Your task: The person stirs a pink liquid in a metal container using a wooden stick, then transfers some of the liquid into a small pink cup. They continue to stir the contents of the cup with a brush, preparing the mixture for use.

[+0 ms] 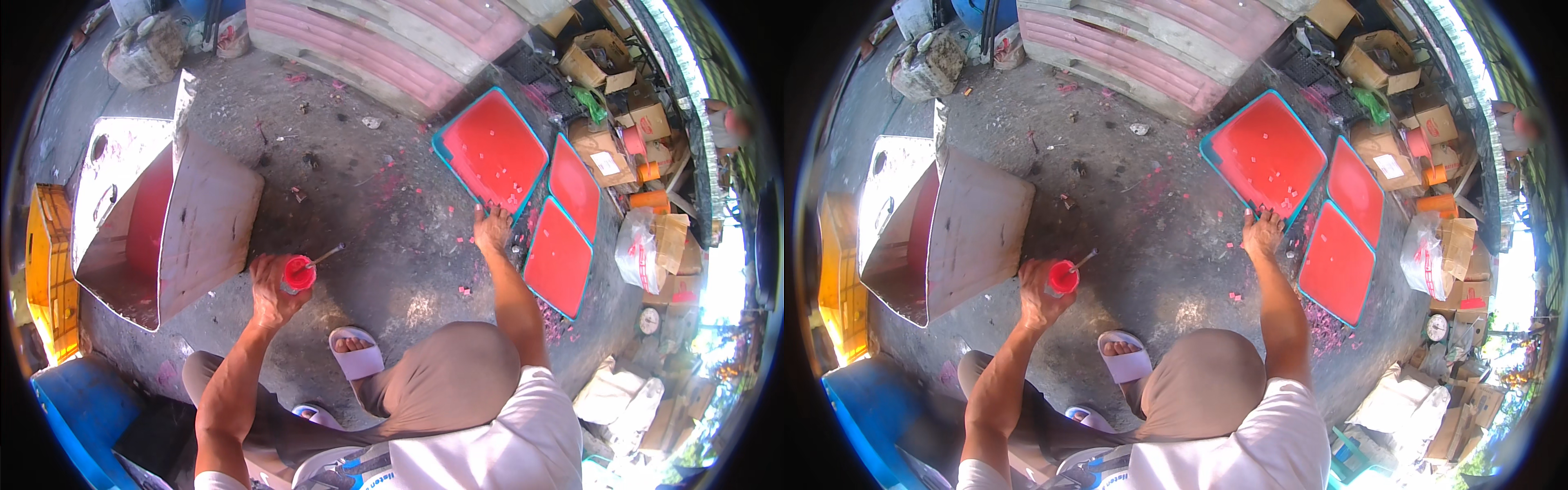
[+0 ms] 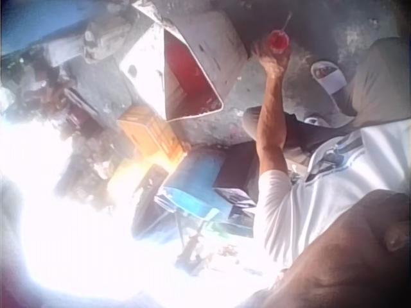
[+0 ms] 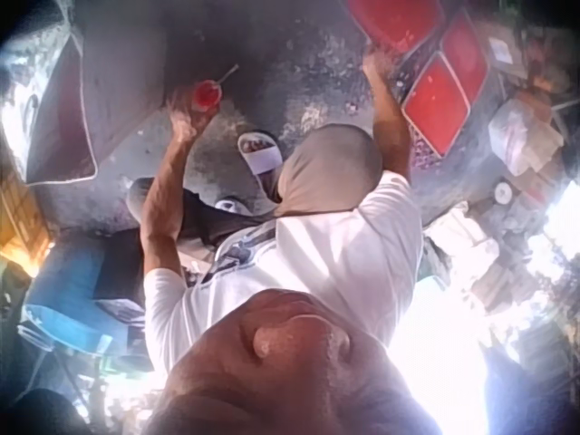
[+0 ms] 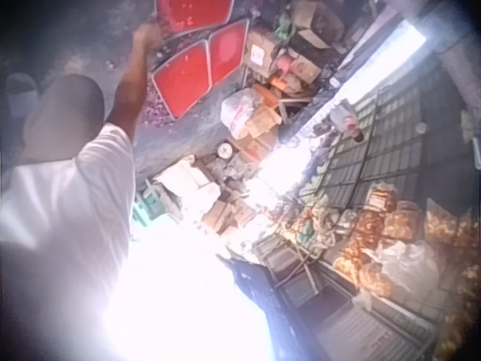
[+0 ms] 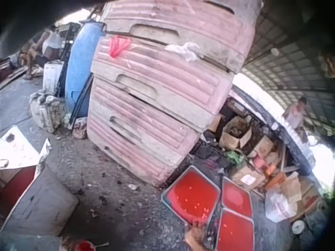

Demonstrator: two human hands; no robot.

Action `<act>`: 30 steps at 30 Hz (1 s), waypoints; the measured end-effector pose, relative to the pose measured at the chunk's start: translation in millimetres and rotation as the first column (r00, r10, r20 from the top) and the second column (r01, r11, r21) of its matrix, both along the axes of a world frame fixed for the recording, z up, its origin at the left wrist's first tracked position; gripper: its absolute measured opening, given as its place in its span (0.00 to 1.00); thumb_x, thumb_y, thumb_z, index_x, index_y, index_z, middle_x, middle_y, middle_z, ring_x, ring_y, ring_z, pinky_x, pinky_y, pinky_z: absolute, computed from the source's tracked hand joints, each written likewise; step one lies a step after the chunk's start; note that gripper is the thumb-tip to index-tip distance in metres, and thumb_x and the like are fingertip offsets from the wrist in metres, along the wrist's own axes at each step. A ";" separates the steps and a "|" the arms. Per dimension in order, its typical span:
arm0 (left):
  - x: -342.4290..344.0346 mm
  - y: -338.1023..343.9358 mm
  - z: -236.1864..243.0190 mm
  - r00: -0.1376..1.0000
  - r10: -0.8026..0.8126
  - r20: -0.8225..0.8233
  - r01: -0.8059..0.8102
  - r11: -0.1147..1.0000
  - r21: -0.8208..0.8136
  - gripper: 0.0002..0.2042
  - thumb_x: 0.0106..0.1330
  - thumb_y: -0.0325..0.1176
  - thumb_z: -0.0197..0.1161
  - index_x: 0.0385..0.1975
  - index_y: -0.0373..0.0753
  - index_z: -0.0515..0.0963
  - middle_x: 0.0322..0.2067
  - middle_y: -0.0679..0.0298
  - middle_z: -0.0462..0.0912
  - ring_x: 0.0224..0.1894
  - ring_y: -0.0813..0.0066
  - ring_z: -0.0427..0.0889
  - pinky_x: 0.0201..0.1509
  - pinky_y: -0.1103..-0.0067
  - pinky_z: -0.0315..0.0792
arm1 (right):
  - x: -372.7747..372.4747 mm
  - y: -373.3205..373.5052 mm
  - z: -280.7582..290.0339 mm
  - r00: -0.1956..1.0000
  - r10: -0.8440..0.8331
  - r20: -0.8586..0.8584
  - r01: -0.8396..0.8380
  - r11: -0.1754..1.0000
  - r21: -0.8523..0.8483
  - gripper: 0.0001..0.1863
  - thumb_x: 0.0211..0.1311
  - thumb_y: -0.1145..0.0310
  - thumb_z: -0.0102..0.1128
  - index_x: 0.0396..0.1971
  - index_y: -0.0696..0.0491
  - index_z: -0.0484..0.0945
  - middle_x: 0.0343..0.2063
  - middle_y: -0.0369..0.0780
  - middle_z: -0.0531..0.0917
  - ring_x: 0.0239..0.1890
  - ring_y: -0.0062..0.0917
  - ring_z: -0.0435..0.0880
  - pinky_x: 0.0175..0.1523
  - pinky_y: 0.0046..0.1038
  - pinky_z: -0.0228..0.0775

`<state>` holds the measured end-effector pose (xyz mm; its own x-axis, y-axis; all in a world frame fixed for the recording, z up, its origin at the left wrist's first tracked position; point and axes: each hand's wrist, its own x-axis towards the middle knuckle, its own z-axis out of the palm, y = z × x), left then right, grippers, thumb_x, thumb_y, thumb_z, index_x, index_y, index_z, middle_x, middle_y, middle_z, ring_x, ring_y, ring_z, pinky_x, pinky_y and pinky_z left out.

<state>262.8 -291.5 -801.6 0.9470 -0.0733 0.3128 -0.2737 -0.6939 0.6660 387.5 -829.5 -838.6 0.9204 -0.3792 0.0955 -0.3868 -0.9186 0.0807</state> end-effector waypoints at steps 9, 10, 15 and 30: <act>-5.1 -0.7 3.2 1.000 0.014 -0.017 -0.014 1.000 -0.017 0.31 0.42 0.36 0.82 0.51 0.40 0.83 0.47 0.57 0.88 0.54 0.51 0.82 0.70 0.53 0.67 | 3.1 -14.8 -0.7 0.974 0.226 0.024 -0.224 0.972 -0.064 0.20 0.78 0.49 0.58 0.50 0.51 0.76 0.51 0.48 0.80 0.58 0.49 0.81 0.58 0.52 0.77; -5.1 1.1 0.0 1.000 0.016 -0.010 -0.016 1.000 -0.014 0.31 0.42 0.36 0.82 0.51 0.40 0.83 0.47 0.57 0.88 0.54 0.51 0.82 0.70 0.54 0.67 | 4.7 -17.0 0.7 0.970 0.240 0.038 -0.238 0.970 -0.050 0.20 0.77 0.49 0.59 0.50 0.51 0.76 0.50 0.49 0.81 0.56 0.50 0.82 0.58 0.52 0.78; -4.1 1.6 2.9 1.000 0.015 0.011 -0.015 1.000 -0.009 0.31 0.41 0.35 0.82 0.51 0.40 0.83 0.48 0.57 0.87 0.53 0.51 0.82 0.67 0.55 0.69 | 13.2 -15.9 7.8 0.962 0.273 0.018 -0.273 0.962 -0.002 0.21 0.78 0.47 0.59 0.46 0.53 0.77 0.44 0.49 0.85 0.50 0.51 0.86 0.55 0.50 0.79; -1.1 -4.5 9.5 0.999 0.025 -0.032 -0.025 1.000 0.000 0.30 0.43 0.36 0.81 0.51 0.40 0.83 0.48 0.57 0.88 0.54 0.51 0.83 0.68 0.55 0.69 | 11.8 -21.2 -5.2 0.892 0.366 0.265 -0.384 0.923 0.019 0.19 0.80 0.52 0.56 0.36 0.53 0.79 0.41 0.47 0.87 0.44 0.52 0.87 0.48 0.53 0.79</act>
